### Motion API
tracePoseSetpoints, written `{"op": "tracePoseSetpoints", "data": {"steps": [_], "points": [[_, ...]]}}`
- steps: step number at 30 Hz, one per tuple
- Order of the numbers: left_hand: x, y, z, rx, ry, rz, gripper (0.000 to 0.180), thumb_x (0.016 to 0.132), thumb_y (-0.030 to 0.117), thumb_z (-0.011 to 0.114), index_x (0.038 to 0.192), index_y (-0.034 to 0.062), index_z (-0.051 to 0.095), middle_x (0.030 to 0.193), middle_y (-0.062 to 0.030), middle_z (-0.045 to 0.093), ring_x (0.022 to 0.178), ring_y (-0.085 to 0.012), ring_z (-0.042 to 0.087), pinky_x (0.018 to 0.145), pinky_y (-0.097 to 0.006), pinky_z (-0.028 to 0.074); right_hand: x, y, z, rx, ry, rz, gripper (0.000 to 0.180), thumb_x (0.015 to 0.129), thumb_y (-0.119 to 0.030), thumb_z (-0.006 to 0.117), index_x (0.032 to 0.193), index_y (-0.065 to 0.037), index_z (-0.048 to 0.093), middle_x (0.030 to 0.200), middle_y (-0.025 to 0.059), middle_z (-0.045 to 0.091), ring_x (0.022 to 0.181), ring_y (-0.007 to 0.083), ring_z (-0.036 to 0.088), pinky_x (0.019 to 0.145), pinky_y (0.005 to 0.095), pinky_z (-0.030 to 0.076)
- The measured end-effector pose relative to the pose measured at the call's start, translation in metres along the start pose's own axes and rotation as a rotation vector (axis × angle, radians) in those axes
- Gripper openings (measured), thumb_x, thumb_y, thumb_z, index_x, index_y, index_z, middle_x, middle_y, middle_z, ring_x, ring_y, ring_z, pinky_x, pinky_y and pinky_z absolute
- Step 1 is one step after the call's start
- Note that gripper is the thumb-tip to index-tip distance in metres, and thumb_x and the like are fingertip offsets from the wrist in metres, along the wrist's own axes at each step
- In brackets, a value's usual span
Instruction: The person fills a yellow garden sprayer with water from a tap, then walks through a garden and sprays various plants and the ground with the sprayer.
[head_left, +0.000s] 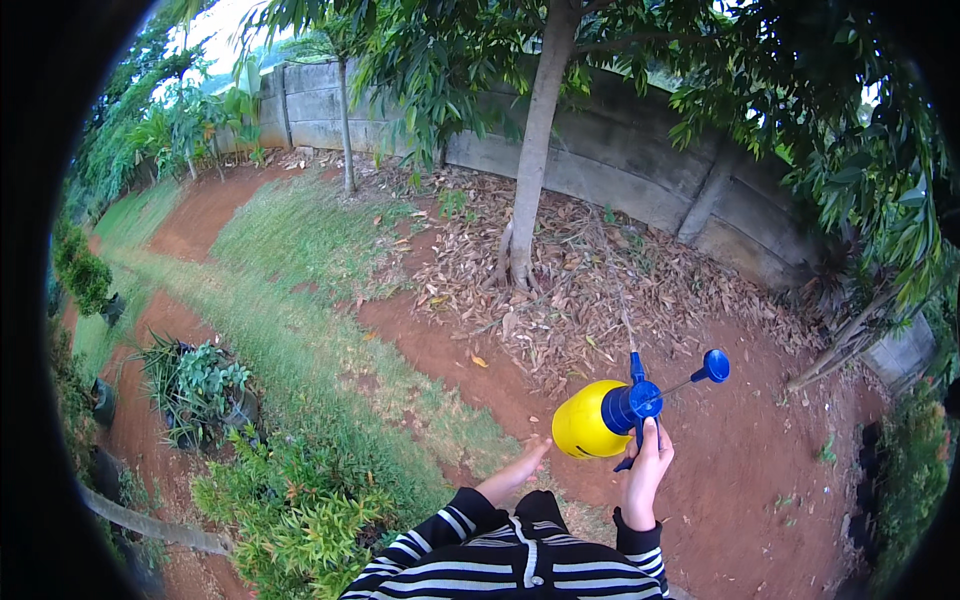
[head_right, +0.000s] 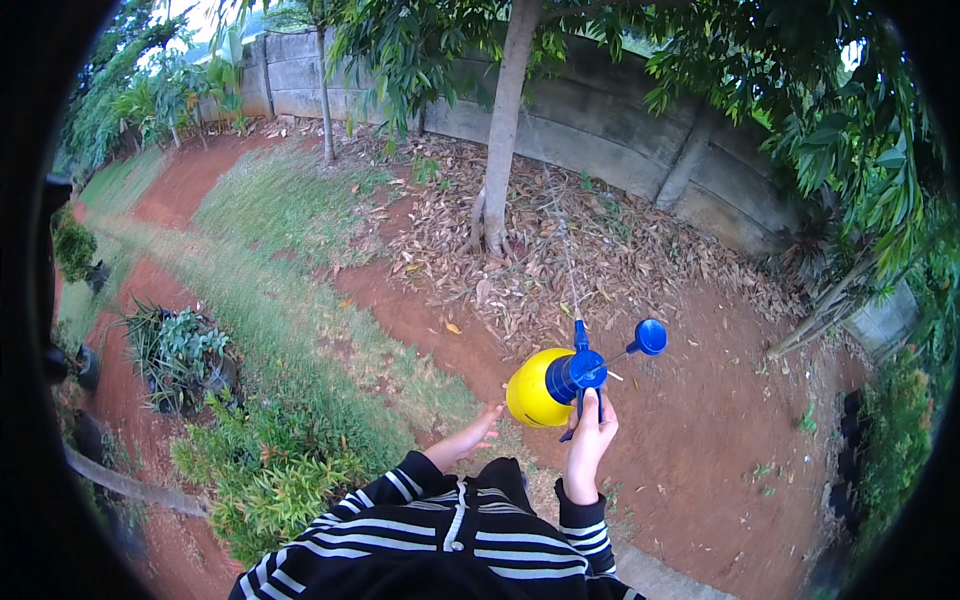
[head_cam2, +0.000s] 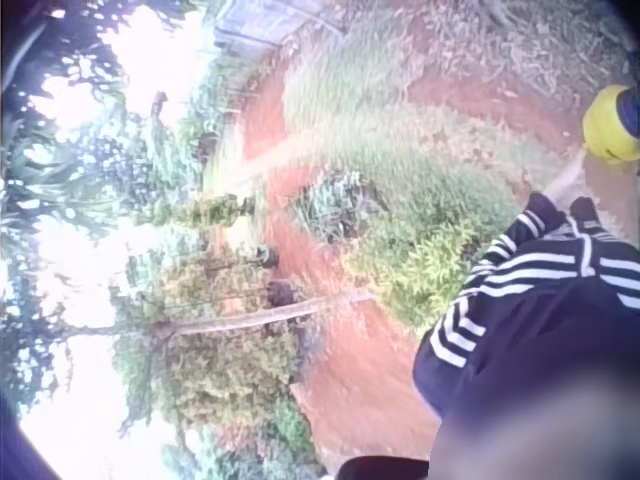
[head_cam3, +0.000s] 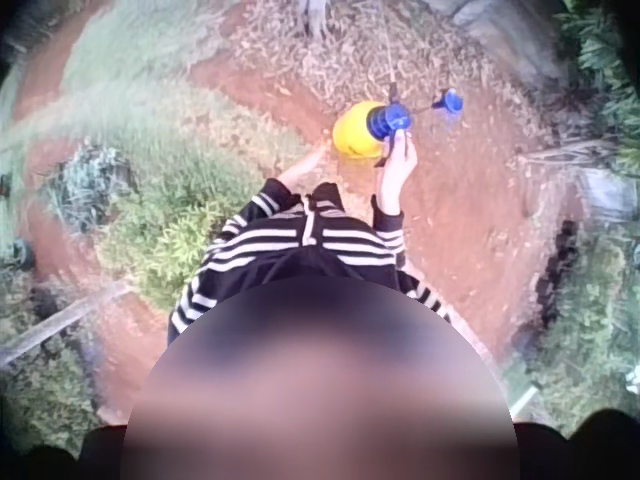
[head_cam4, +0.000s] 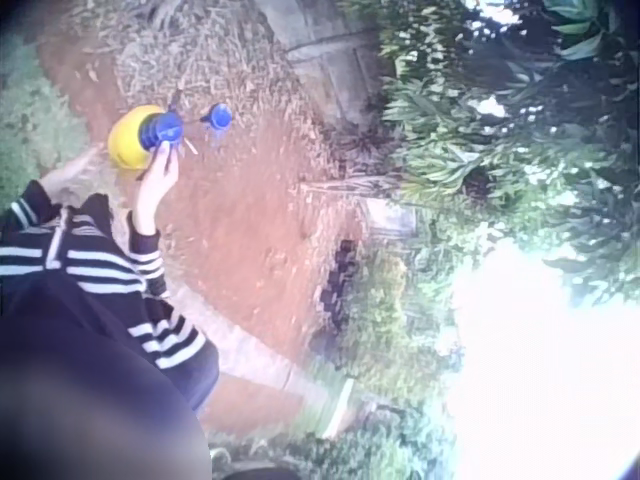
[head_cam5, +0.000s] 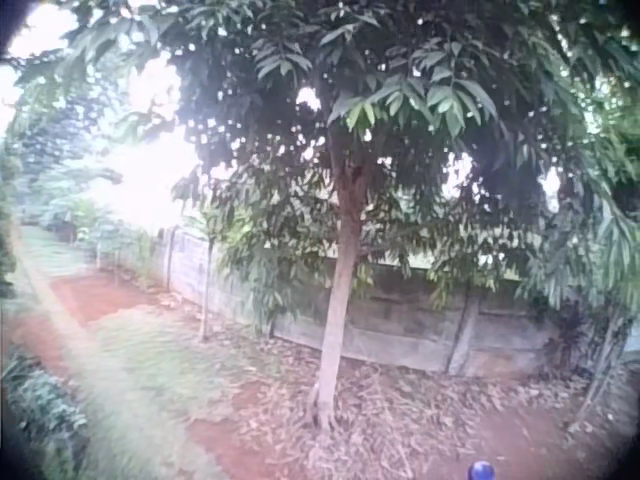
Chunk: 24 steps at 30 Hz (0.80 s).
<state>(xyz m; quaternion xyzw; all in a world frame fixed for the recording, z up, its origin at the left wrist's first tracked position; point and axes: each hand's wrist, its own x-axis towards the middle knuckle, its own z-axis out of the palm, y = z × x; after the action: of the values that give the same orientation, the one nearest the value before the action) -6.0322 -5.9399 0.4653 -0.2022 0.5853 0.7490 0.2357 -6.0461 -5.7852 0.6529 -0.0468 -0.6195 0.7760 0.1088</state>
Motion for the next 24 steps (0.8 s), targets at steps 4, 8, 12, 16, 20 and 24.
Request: {"op": "tracePoseSetpoints", "data": {"steps": [4,8,12,16,20,24], "points": [[0.01,-0.007,-0.026,-0.149,-0.198,-0.028,0.078,0.089,0.064,0.034,0.146,0.0157,0.015,0.139,-0.0157,0.034,0.116,-0.0249,0.047,0.098,-0.044,0.034,0.003,0.017,0.022,-0.066,0.019,0.084,0.029,0.093,-0.024,0.053,0.071,-0.004,0.056,0.053,-0.0034,0.046,0.044,0.0044,0.036,0.044,0.0219,0.025],[0.01,0.001,-0.046,-0.016,-0.268,-0.11,0.082,0.087,0.067,0.035,0.147,0.0146,0.015,0.145,-0.014,0.03,0.118,-0.0247,0.046,0.099,-0.041,0.034,0.016,0.059,0.044,-0.101,0.062,0.205,0.031,0.091,-0.023,0.055,0.067,-0.004,0.056,0.051,-0.0017,0.047,0.043,0.0061,0.038,0.044,0.0227,0.027],[0.027,0.019,-0.072,0.061,-0.391,-0.126,0.082,0.088,0.066,0.036,0.146,0.0117,0.015,0.146,-0.0128,0.029,0.125,-0.0247,0.039,0.103,-0.04,0.03,0.038,0.104,0.064,-0.175,0.075,0.272,0.03,0.09,-0.021,0.058,0.066,-0.003,0.056,0.052,0.0005,0.049,0.043,0.0075,0.04,0.044,0.0236,0.029],[0.094,0.042,-0.109,0.077,-0.52,0.198,0.067,0.095,0.045,0.04,0.144,0.0018,0.02,0.147,-0.014,0.029,0.136,-0.026,0.024,0.111,-0.036,0.017,0.077,0.144,0.09,-0.21,0.12,0.374,0.027,0.09,-0.02,0.058,0.069,-0.002,0.057,0.055,-0.0002,0.05,0.043,0.0057,0.042,0.041,0.022,0.029],[0.165,0.069,-0.145,0.284,-0.325,0.287,0.071,0.088,0.045,0.053,0.139,0.0003,0.032,0.136,-0.0225,0.042,0.128,-0.0301,0.04,0.105,-0.037,0.031,0.115,0.186,0.127,-0.308,0.065,0.374,0.028,0.091,-0.02,0.054,0.071,0.0,0.057,0.055,0.0024,0.051,0.04,0.008,0.042,0.04,0.0243,0.03],[0.191,0.112,-0.18,0.487,-0.354,0.102,0.075,0.086,0.047,0.054,0.141,0.0024,0.029,0.135,-0.0254,0.042,0.127,-0.0345,0.04,0.105,-0.038,0.031,0.153,0.219,0.163,-0.406,0.048,0.44,0.03,0.091,-0.021,0.053,0.069,-0.001,0.056,0.051,0.0014,0.049,0.04,0.0084,0.042,0.041,0.0243,0.03]]}}
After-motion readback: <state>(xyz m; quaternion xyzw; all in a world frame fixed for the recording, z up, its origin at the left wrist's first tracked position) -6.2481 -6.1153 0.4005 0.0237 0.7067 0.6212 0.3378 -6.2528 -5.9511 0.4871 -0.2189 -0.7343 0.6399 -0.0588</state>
